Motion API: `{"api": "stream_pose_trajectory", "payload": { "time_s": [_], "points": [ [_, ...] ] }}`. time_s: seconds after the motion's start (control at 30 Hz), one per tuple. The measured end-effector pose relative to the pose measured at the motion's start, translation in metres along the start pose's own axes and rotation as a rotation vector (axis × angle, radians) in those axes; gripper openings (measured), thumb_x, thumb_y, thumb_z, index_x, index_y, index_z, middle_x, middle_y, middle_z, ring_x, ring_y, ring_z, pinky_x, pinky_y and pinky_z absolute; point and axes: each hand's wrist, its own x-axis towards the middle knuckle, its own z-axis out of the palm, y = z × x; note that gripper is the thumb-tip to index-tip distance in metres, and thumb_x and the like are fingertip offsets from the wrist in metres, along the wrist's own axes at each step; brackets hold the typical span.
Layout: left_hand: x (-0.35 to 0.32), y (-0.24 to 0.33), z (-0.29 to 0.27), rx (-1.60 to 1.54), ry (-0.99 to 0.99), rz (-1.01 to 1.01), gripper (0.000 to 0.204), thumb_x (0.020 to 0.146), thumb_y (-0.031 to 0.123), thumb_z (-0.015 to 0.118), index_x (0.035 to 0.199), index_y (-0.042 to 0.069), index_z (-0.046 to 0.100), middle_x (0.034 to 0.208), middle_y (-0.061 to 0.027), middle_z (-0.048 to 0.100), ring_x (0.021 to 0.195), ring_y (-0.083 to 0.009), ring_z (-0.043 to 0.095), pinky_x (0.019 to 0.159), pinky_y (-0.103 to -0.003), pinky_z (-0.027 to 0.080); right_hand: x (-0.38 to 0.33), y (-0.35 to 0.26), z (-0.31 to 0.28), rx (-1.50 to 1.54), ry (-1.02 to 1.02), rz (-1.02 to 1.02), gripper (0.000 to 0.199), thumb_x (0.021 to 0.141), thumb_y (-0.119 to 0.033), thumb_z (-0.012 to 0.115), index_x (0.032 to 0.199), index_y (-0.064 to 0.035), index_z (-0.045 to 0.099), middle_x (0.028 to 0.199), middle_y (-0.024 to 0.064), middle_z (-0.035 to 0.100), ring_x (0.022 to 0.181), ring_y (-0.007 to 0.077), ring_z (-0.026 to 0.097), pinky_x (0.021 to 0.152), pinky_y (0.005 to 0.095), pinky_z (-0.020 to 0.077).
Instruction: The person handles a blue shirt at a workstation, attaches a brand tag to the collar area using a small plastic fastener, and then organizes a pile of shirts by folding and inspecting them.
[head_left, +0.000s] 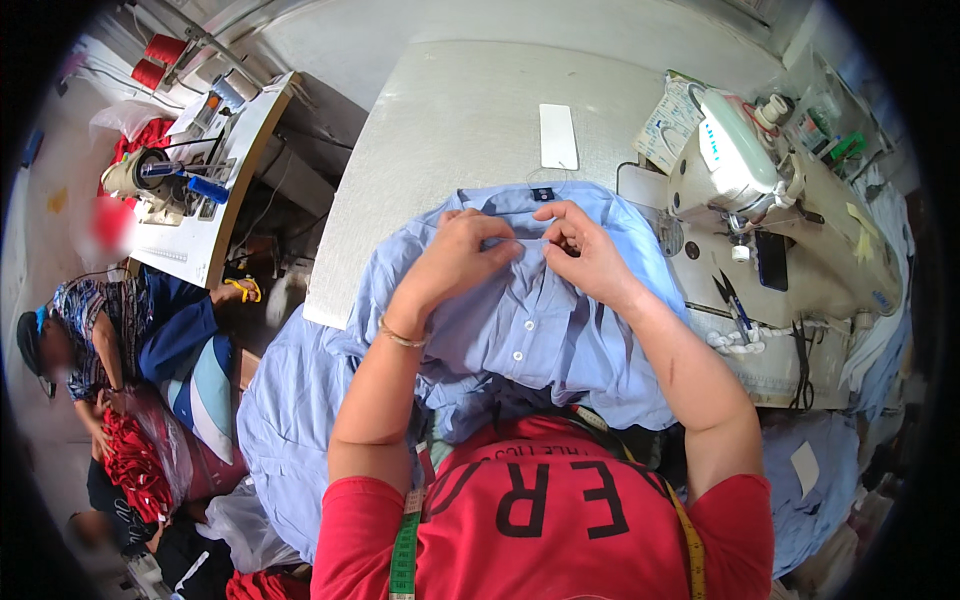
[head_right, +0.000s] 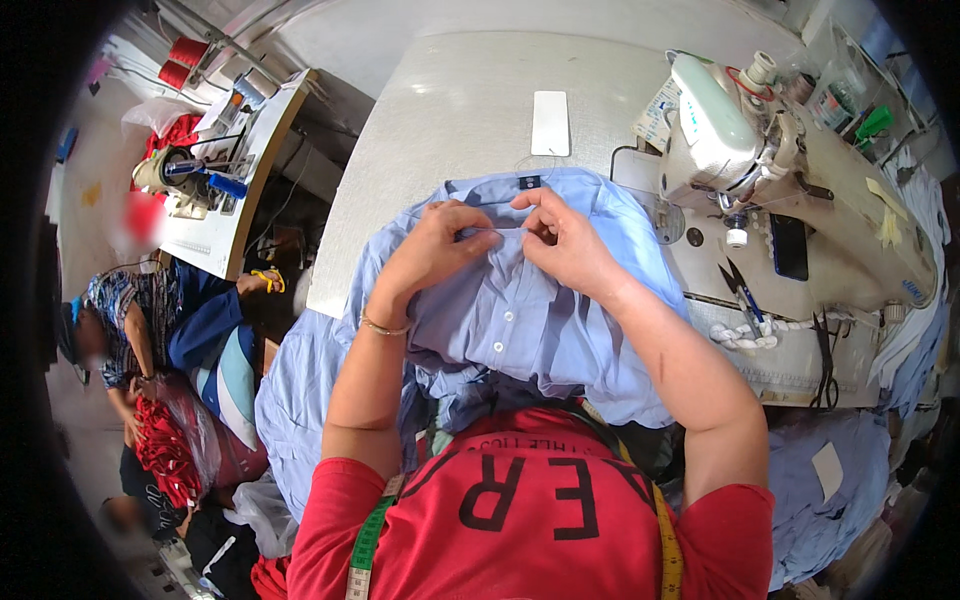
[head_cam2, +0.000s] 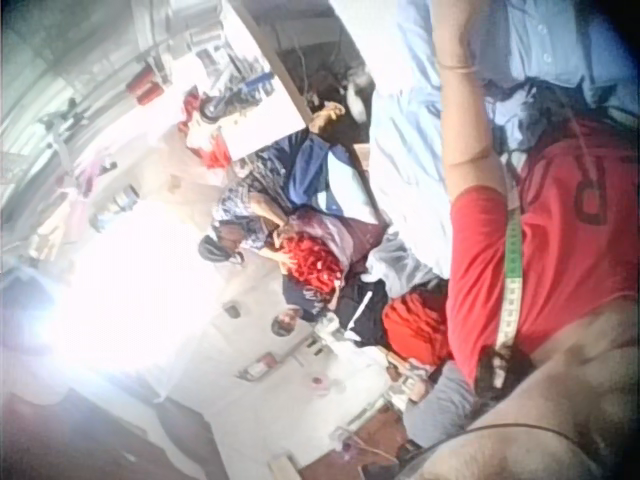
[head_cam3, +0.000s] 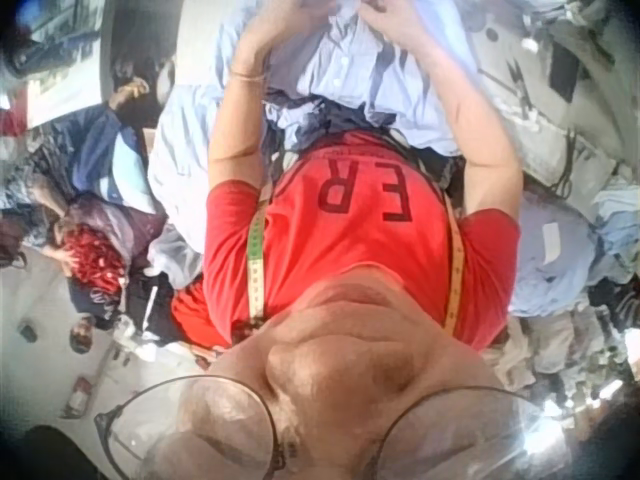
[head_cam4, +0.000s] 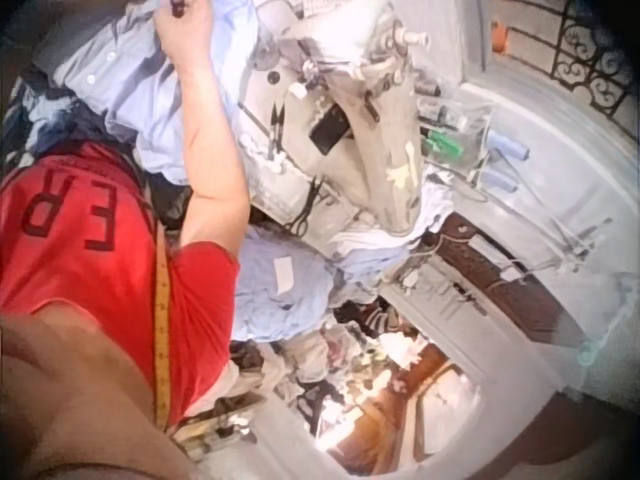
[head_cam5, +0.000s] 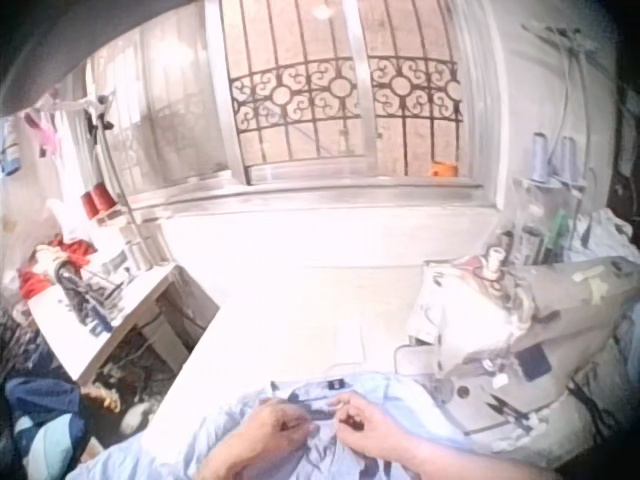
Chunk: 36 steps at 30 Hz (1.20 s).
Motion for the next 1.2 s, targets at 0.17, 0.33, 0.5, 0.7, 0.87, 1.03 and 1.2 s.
{"api": "stream_pose_trajectory", "payload": {
  "time_s": [0.17, 0.33, 0.5, 0.7, 0.87, 1.03, 1.2],
  "points": [
    [-0.002, -0.039, 0.003, -0.140, 0.108, -0.077, 0.016, 0.081, 0.015, 0.064, 0.089, 0.001, 0.066, 0.092, -0.0098, 0.063, 0.086, -0.0213, 0.057, 0.083, -0.032, 0.041, 0.001, 0.000, -0.006, -0.009, 0.014, 0.052, 0.033, 0.078, 0.004, 0.053, 0.110, -0.0035, 0.049, 0.072, -0.0031, 0.048, 0.065, 0.0037, 0.043, 0.059, 0.0198, 0.0361],
    [-0.012, -0.052, 0.009, -0.285, 0.165, -0.049, 0.015, 0.081, 0.016, 0.064, 0.087, 0.001, 0.065, 0.091, -0.0090, 0.063, 0.093, -0.0225, 0.055, 0.088, -0.033, 0.038, 0.002, -0.003, -0.006, -0.020, -0.021, 0.076, 0.034, 0.078, 0.005, 0.053, 0.110, -0.0034, 0.050, 0.070, -0.0031, 0.046, 0.064, 0.0042, 0.042, 0.059, 0.0201, 0.0360],
    [-0.014, -0.053, 0.008, -0.404, 0.150, -0.031, 0.013, 0.080, 0.013, 0.065, 0.086, 0.001, 0.065, 0.093, -0.0091, 0.063, 0.098, -0.0243, 0.055, 0.087, -0.035, 0.041, 0.002, -0.002, -0.009, 0.007, -0.060, 0.108, 0.032, 0.081, 0.002, 0.053, 0.111, -0.0054, 0.050, 0.072, -0.0043, 0.046, 0.065, 0.0030, 0.042, 0.059, 0.0193, 0.0349],
    [-0.016, -0.056, 0.007, -0.438, 0.123, -0.023, 0.012, 0.080, 0.011, 0.064, 0.088, 0.002, 0.066, 0.096, -0.0091, 0.063, 0.103, -0.0244, 0.054, 0.087, -0.035, 0.041, 0.004, -0.002, -0.012, 0.026, -0.114, 0.132, 0.032, 0.080, 0.000, 0.055, 0.111, -0.0048, 0.051, 0.073, -0.0048, 0.050, 0.066, 0.0029, 0.043, 0.060, 0.0194, 0.0352],
    [-0.020, -0.061, 0.005, -0.387, 0.157, -0.043, 0.013, 0.079, 0.010, 0.064, 0.089, 0.004, 0.066, 0.100, -0.0065, 0.062, 0.102, -0.0230, 0.053, 0.092, -0.032, 0.037, 0.005, -0.005, -0.012, 0.011, -0.127, 0.150, 0.032, 0.079, 0.000, 0.056, 0.110, -0.0044, 0.052, 0.072, -0.0056, 0.050, 0.065, 0.0027, 0.043, 0.060, 0.0194, 0.0347],
    [-0.021, -0.060, 0.000, -0.250, 0.178, 0.000, 0.016, 0.075, -0.001, 0.058, 0.090, 0.001, 0.063, 0.095, -0.0065, 0.060, 0.104, -0.0193, 0.053, 0.088, -0.029, 0.041, 0.005, -0.006, -0.013, -0.003, -0.105, 0.165, 0.031, 0.079, 0.000, 0.056, 0.110, -0.0049, 0.052, 0.073, -0.0055, 0.050, 0.066, 0.0026, 0.043, 0.060, 0.0195, 0.0345],
    [-0.024, -0.058, -0.006, -0.395, 0.157, -0.101, 0.029, 0.070, -0.005, 0.052, 0.095, 0.002, 0.062, 0.097, -0.0037, 0.060, 0.098, -0.0149, 0.054, 0.087, -0.025, 0.040, 0.006, -0.005, -0.013, 0.019, -0.108, 0.196, 0.031, 0.079, 0.000, 0.055, 0.110, -0.0049, 0.052, 0.073, -0.0049, 0.050, 0.066, 0.0028, 0.044, 0.060, 0.0197, 0.0348]
  ]
}}
